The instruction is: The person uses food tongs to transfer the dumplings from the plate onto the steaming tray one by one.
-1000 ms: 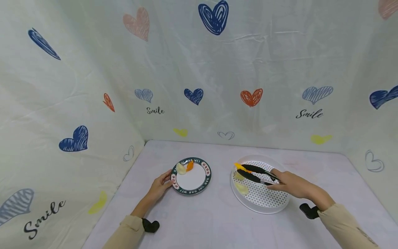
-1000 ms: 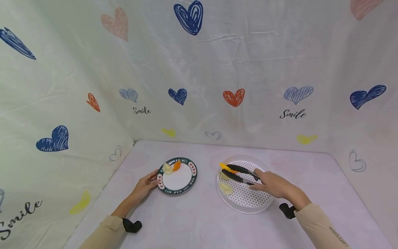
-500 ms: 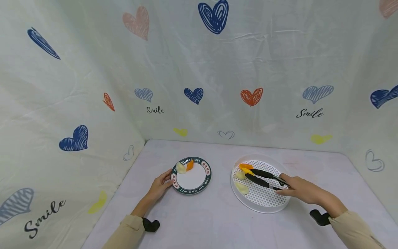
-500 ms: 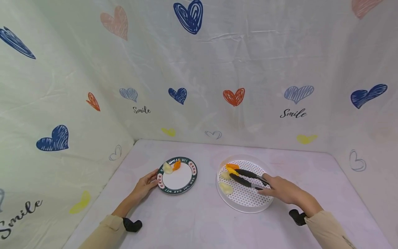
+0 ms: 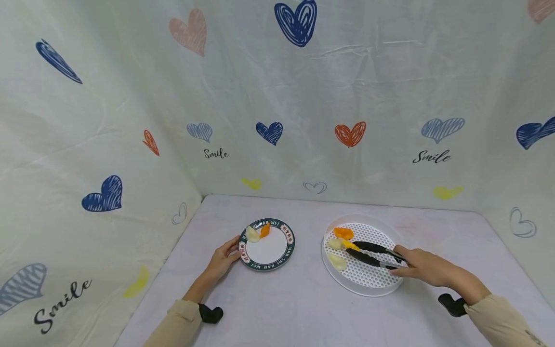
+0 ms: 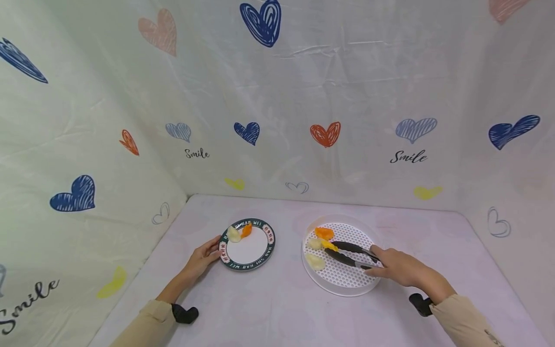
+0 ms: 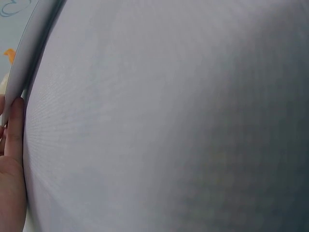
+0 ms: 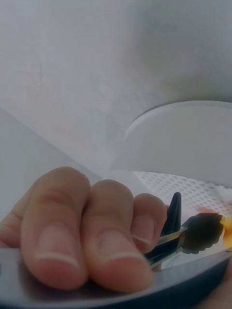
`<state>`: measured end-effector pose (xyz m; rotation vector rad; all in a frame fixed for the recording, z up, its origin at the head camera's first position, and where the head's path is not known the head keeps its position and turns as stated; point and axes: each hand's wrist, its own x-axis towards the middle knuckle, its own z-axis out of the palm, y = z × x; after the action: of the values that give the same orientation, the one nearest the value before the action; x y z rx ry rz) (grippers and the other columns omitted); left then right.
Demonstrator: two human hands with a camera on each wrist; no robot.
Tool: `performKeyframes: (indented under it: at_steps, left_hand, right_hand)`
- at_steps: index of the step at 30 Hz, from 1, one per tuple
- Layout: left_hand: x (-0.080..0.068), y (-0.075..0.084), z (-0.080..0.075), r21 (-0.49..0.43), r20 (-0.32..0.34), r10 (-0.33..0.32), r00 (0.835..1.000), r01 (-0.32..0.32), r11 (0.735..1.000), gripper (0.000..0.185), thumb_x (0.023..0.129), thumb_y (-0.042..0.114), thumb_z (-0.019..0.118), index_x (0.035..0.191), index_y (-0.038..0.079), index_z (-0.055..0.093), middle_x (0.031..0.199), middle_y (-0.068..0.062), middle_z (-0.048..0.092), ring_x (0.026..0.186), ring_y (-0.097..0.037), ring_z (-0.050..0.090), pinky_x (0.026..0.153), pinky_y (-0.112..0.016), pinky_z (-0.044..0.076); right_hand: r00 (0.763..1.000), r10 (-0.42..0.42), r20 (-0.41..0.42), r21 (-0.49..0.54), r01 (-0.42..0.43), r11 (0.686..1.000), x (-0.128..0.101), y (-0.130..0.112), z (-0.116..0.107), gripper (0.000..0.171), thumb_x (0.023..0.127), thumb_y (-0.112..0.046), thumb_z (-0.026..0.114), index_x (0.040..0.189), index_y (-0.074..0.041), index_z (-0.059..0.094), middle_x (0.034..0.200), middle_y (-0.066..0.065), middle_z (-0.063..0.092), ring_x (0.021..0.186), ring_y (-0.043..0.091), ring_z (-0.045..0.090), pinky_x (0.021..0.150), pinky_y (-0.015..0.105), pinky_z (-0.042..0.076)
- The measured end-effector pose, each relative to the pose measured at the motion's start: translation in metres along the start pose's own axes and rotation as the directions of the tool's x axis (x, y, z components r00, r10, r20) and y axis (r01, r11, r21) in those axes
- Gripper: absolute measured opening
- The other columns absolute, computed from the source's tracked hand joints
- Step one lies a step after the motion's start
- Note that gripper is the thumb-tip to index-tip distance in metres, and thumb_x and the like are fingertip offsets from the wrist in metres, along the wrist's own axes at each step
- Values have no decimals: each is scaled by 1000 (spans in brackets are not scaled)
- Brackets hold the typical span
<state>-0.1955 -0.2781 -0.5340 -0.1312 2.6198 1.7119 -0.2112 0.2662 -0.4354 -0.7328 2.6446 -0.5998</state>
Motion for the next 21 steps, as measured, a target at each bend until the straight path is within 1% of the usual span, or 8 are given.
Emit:
performKeyframes:
  at_steps: [4,11,19,21]
  left_hand:
    - [1,-1,1,9,-4,-12,1000,12,1000,57,98,7,62,150,-1,39,153,-20,41,139,-35,40,115,-48,29]
    - [1,2,2,12,-5,-24,1000,24,1000,57,99,8,61,150,0,39,153,-20,41,140,-35,39,116,-49,28]
    - [0,5,1,-1,-4,-30,1000,30,1000,57,99,7,61,151,-1,39,152,-21,42,139,-35,40,115,-49,29]
    - [0,5,1,-4,-4,-31,1000,31,1000,56,99,7,60,151,-1,39,151,-21,43,139,-35,40,115,-49,29]
  right_hand:
    - [1000,11,17,0,-11,1000,0,0,0,69,91,-41,69,130,11,49,118,28,62,106,44,61,85,61,50]
    - [999,27,38,4,-27,1000,-1,2,2,78,91,-42,69,134,17,44,123,35,57,112,51,57,90,64,47]
    - [998,37,57,26,-38,999,3,4,3,77,91,-41,71,133,17,43,122,36,57,110,47,58,88,63,49]
    - [997,39,64,38,-41,998,3,4,3,76,91,-41,71,132,16,44,120,33,58,106,43,60,86,61,50]
